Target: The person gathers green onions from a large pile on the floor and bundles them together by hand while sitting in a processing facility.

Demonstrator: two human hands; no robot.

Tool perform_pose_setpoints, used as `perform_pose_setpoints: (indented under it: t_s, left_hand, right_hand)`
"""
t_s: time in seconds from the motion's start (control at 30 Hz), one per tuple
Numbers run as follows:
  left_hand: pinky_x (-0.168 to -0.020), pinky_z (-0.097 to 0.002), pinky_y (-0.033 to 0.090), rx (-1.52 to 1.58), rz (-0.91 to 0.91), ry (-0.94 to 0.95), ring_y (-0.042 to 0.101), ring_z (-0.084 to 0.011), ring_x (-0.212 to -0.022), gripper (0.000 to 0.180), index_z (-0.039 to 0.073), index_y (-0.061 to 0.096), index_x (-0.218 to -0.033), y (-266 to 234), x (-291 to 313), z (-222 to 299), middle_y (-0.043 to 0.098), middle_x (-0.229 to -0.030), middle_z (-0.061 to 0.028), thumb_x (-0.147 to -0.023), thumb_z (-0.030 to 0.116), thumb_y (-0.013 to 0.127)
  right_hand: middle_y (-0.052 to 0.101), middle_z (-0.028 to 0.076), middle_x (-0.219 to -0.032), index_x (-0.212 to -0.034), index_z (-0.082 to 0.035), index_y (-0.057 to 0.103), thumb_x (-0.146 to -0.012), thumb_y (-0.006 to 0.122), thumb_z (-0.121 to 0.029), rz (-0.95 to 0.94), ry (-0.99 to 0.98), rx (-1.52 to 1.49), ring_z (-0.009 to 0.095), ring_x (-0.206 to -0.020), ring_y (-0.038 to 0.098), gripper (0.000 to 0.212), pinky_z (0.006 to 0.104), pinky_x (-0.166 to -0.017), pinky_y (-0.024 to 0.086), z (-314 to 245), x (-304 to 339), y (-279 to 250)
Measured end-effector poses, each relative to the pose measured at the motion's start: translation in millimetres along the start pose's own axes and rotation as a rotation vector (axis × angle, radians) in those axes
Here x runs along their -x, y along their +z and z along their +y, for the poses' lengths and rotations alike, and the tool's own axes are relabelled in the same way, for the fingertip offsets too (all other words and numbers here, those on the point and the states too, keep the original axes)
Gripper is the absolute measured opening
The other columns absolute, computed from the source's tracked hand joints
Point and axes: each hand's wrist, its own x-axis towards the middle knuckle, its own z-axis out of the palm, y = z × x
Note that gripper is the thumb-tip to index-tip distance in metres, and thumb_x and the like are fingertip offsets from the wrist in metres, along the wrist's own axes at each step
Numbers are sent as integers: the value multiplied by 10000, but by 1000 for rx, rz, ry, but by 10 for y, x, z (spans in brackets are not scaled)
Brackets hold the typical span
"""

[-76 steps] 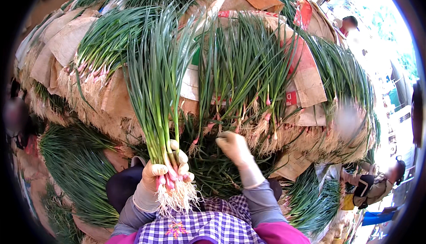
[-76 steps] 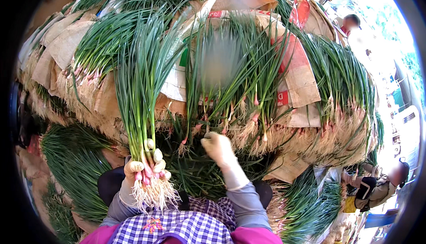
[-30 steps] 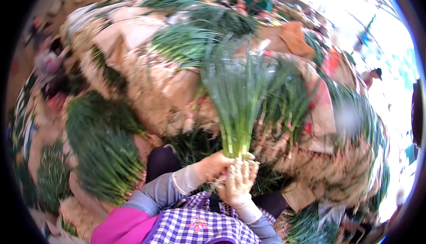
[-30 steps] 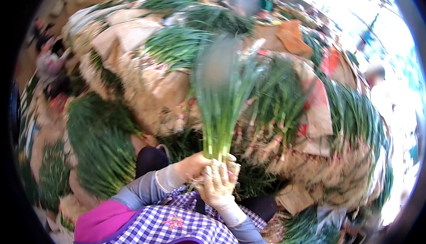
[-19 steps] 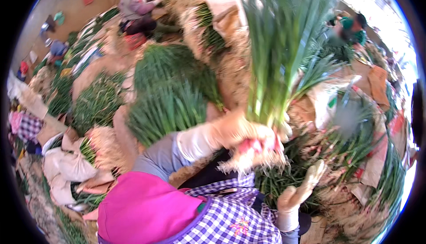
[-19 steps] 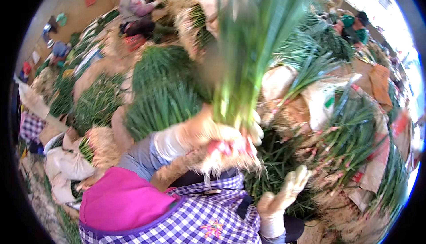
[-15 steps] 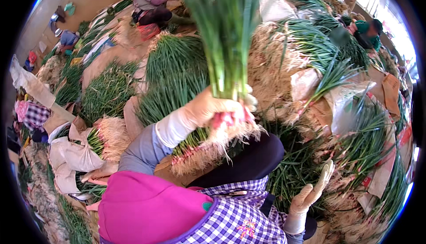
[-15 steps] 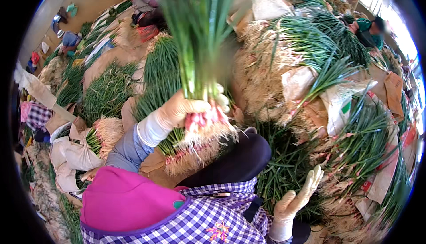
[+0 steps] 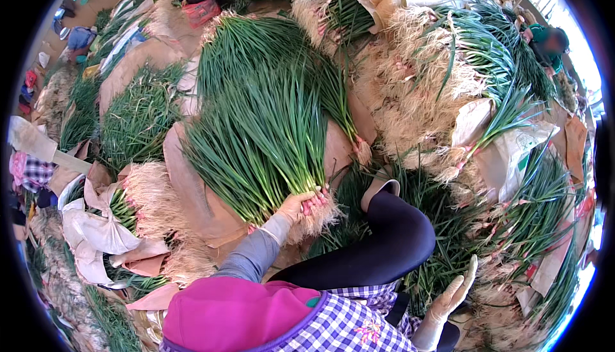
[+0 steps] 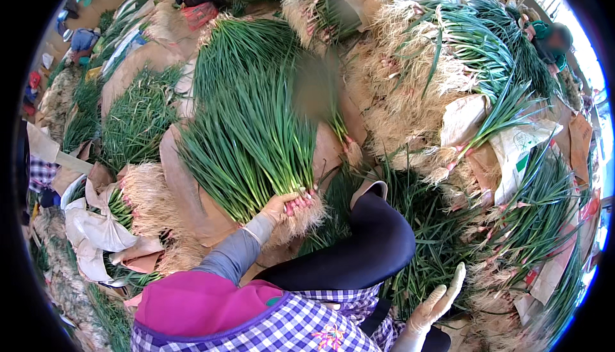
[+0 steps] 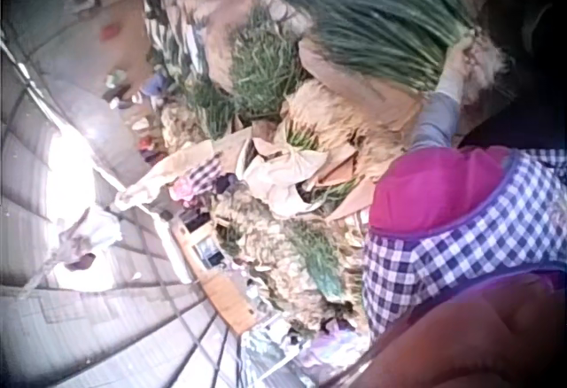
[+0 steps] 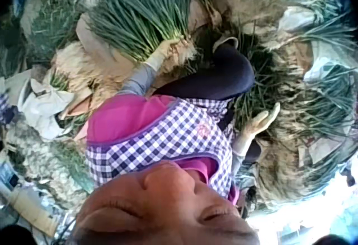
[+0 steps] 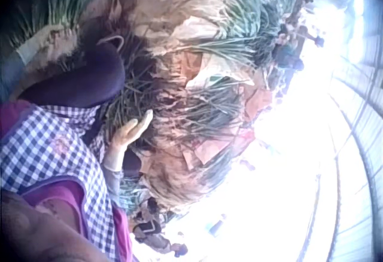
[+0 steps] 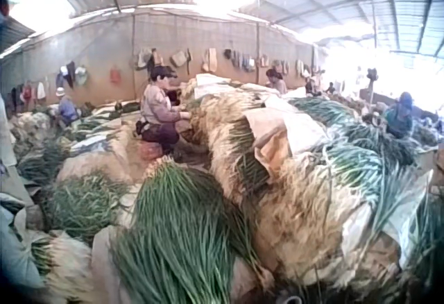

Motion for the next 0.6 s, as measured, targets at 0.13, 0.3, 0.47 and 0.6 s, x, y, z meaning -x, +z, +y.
perform_pose_setpoints:
  t_s: [0.13,0.3,0.47,0.6]
  left_hand:
    - [-394,-180,400,-6,-17,44,518,-65,-516,201,-3,604,-972,-112,-11,-60,619,-737,-59,-943,162,493]
    - [-451,-255,440,-47,183,-22,536,-95,-591,244,34,592,-983,-399,19,-225,609,-758,-54,-930,269,554]
    - [-1092,-438,283,-892,484,-105,362,-299,-1297,617,6,271,-1386,345,748,538,403,-1358,-213,-896,275,530]
    - [-1135,-404,214,-1651,138,685,306,-308,-1338,559,31,321,-1385,532,179,1007,356,-1406,-188,-898,220,523]
  right_hand:
    - [444,199,-1355,-1337,55,404,-987,359,-227,-28,77,-9,324,-1272,400,452,416,-1082,265,24,49,106]
    - [454,195,-1343,-1341,3,421,-968,435,-182,-251,206,93,317,-1260,408,417,408,-1075,284,517,208,336]
    - [188,276,-1480,-1427,-59,289,-824,669,-255,-648,472,384,408,-1363,219,740,443,-1115,220,945,689,556]
    - [73,208,-1529,-1457,-98,228,-796,644,-336,-1057,454,675,368,-1388,183,816,486,-1081,279,1269,1228,749]
